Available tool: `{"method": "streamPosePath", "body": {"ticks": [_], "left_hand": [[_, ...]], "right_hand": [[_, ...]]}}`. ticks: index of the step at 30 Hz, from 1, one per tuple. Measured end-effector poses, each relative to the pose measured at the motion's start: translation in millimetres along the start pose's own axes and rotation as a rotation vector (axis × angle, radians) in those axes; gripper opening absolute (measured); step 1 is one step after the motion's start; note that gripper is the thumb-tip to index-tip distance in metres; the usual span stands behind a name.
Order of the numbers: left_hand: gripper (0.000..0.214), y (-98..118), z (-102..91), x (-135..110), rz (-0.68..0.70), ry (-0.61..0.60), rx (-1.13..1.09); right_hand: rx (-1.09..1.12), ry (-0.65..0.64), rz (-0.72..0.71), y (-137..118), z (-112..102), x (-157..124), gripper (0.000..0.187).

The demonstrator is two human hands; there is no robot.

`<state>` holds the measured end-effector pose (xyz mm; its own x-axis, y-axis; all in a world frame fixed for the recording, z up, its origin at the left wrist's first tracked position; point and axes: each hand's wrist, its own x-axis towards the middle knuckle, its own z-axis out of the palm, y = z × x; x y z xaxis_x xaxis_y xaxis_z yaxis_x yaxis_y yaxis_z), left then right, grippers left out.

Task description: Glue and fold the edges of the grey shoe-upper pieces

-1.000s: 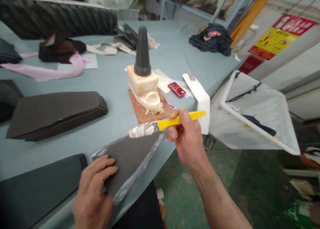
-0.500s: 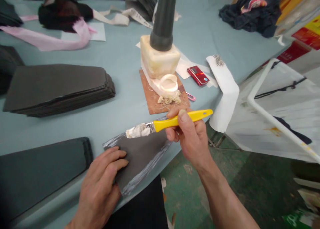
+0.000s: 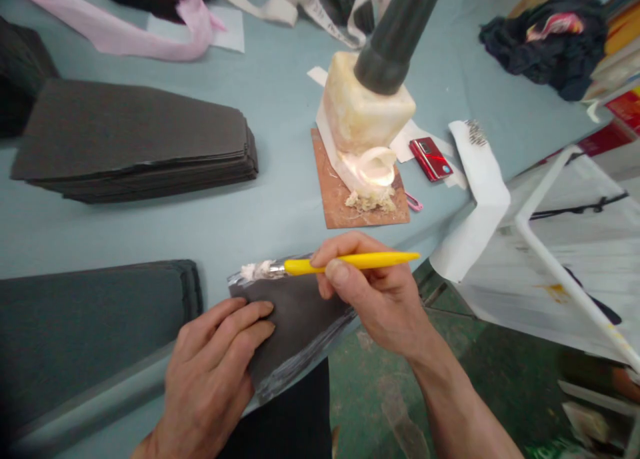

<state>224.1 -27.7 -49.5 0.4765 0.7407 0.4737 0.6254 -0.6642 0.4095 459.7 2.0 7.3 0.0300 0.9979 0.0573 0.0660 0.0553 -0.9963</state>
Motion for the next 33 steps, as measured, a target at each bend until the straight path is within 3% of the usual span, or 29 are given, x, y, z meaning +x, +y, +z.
{"method": "streamPosePath", "body": {"ticks": [9, 18, 27, 33], "left_hand": [[0.040, 3, 5.9, -4, -0.049, 0.029, -0.026], [0.025, -5, 10.2, -15, 0.009, 0.032, 0.056], [0.027, -6, 13.0, -22, -0.002, 0.035, 0.049], [0.029, 1, 14.2, -21, -0.103, 0.051, 0.020]], "right_hand": [[-0.176, -0.156, -0.043, -18, 13, -1, 0.009], [-0.246, -0.138, -0.063, -21, 25, 4, 0.009], [-0.307, -0.143, -0.062, -21, 26, 7, 0.010], [-0.335, -0.163, -0.069, -21, 18, 5, 0.010]]}}
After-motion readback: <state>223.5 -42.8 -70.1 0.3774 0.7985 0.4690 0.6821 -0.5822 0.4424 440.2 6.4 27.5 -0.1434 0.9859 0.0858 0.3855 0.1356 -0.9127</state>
